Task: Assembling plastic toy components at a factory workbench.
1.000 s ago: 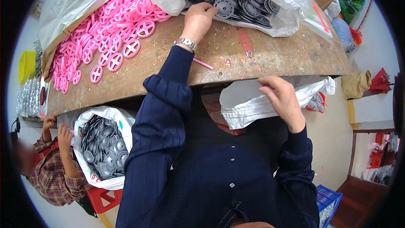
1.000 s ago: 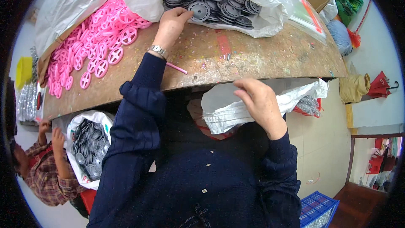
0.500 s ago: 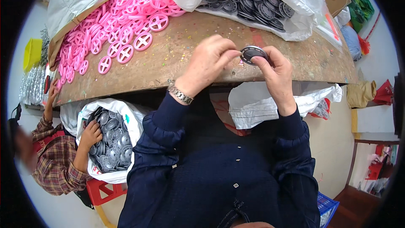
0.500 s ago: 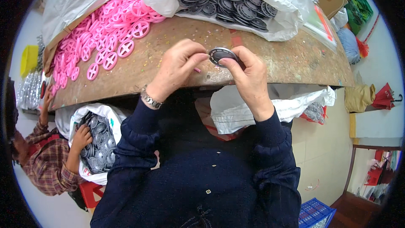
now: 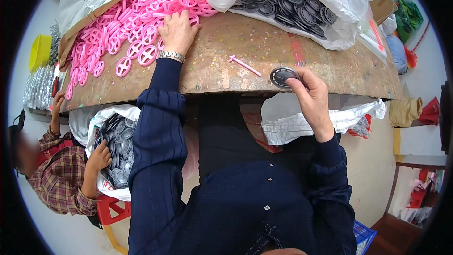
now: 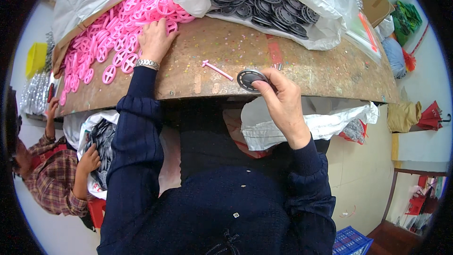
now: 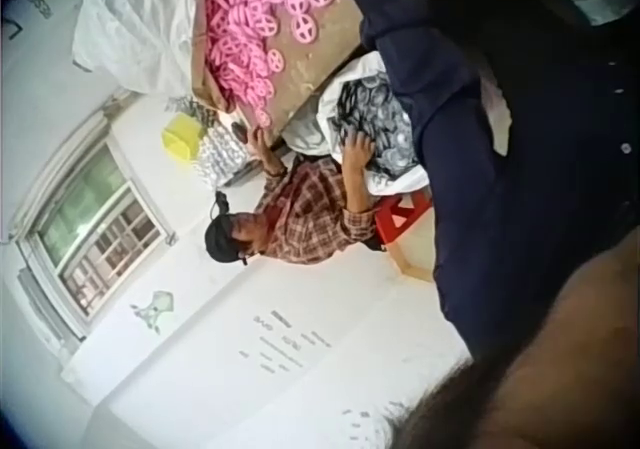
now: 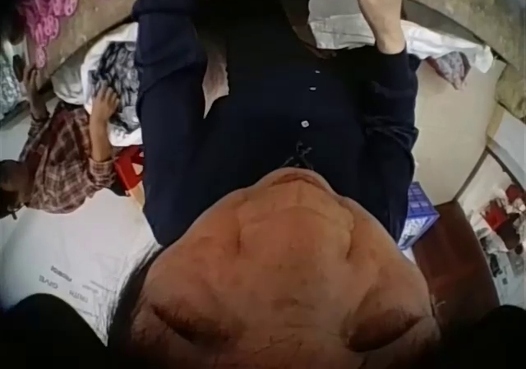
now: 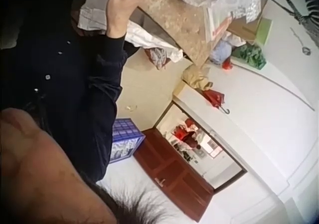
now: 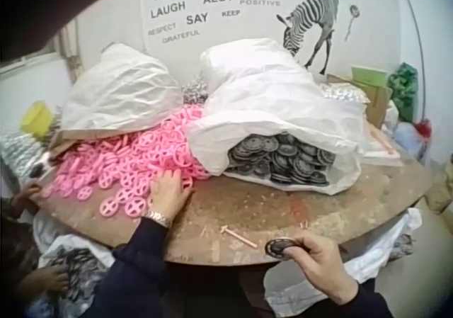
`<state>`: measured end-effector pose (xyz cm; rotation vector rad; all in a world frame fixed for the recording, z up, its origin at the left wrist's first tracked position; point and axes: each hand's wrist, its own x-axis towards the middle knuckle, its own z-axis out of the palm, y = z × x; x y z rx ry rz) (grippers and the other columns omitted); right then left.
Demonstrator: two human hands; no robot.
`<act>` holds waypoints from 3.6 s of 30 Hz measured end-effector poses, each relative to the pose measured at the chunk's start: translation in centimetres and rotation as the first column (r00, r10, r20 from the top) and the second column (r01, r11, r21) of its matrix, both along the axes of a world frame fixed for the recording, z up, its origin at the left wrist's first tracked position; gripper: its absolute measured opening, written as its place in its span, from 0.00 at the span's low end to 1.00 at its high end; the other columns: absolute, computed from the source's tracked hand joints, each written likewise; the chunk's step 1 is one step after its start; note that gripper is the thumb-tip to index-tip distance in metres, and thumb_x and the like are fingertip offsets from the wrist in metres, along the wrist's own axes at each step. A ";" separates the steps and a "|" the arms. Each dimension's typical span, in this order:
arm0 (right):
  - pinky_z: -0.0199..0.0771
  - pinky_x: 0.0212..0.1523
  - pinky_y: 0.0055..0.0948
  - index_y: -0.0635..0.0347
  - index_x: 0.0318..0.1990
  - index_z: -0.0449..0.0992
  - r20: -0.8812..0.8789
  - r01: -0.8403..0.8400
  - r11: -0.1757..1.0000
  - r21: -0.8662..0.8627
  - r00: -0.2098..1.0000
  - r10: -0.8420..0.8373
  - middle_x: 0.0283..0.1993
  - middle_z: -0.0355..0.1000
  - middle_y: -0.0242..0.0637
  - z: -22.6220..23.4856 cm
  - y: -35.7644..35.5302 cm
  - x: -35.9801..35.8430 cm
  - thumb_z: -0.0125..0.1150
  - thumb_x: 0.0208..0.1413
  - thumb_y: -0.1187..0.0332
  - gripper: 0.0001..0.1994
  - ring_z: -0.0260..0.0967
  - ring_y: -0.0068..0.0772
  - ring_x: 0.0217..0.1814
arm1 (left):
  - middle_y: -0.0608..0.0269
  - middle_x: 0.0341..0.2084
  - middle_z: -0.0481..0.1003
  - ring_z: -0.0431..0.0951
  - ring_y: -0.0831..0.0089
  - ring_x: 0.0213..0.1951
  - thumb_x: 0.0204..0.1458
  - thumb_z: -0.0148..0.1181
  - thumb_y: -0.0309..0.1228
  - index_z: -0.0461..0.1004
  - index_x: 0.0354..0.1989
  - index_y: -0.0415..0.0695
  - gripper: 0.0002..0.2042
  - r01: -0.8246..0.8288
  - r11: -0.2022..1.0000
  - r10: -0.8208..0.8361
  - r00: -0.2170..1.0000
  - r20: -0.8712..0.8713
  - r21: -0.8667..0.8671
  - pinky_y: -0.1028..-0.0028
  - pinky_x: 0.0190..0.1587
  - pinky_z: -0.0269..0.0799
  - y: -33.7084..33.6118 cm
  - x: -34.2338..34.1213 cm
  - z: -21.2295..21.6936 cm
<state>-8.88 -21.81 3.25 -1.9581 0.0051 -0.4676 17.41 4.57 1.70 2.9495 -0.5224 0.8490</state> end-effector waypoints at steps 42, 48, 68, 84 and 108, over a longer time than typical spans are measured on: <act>0.70 0.38 0.19 0.62 0.42 0.75 -0.091 -0.123 0.918 0.376 0.982 0.168 0.37 0.73 0.27 1.6 1.1 -0.8 0.68 0.51 0.74 0.12 0.68 0.16 0.37 | 0.58 0.48 0.73 0.76 0.74 0.45 0.67 0.48 0.37 0.67 0.57 0.38 0.17 -0.034 0.155 -0.962 0.223 -0.158 -0.987 0.73 0.44 0.79 -6.9 -20.8 2.6; 0.64 0.34 0.18 0.62 0.37 0.77 -0.016 -0.037 0.966 0.255 0.999 0.042 0.34 0.73 0.25 1.2 2.1 -1.3 0.68 0.48 0.74 0.09 0.66 0.15 0.34 | 0.55 0.27 0.76 0.79 0.70 0.27 0.62 0.55 0.32 0.73 0.43 0.38 0.10 0.326 0.169 -0.822 0.567 0.049 -0.930 0.74 0.30 0.72 -8.4 -21.4 1.5; 0.67 0.47 0.19 0.63 0.43 0.73 -0.101 -0.111 0.898 0.425 0.980 0.169 0.39 0.73 0.27 0.4 1.5 -1.9 0.56 0.62 0.73 0.05 0.68 0.16 0.43 | 0.63 0.36 0.76 0.78 0.80 0.30 0.61 0.56 0.25 0.67 0.56 0.37 0.15 0.013 0.302 -0.911 0.300 -0.285 -0.953 0.80 0.30 0.76 -7.3 -21.8 1.5; 0.70 0.42 0.24 0.66 0.40 0.75 0.047 0.005 1.000 0.031 0.999 -0.007 0.35 0.75 0.35 1.8 0.0 -3.5 0.63 0.53 0.78 0.08 0.71 0.24 0.37 | 0.53 0.46 0.73 0.75 0.61 0.45 0.52 0.61 0.22 0.66 0.60 0.42 0.25 0.535 0.405 -0.850 0.520 -0.089 -0.742 0.66 0.47 0.72 -7.8 -21.5 1.3; 0.67 0.50 0.40 0.62 0.45 0.76 -0.186 -0.126 0.714 -0.688 0.983 -0.006 0.44 0.74 0.43 -0.5 -5.7 -5.8 0.65 0.50 0.71 0.14 0.70 0.49 0.48 | 0.56 0.31 0.74 0.74 0.55 0.38 0.47 0.63 0.26 0.76 0.31 0.43 0.04 0.306 0.927 -0.272 0.947 0.172 -0.216 0.58 0.40 0.71 0.8 -7.5 -0.3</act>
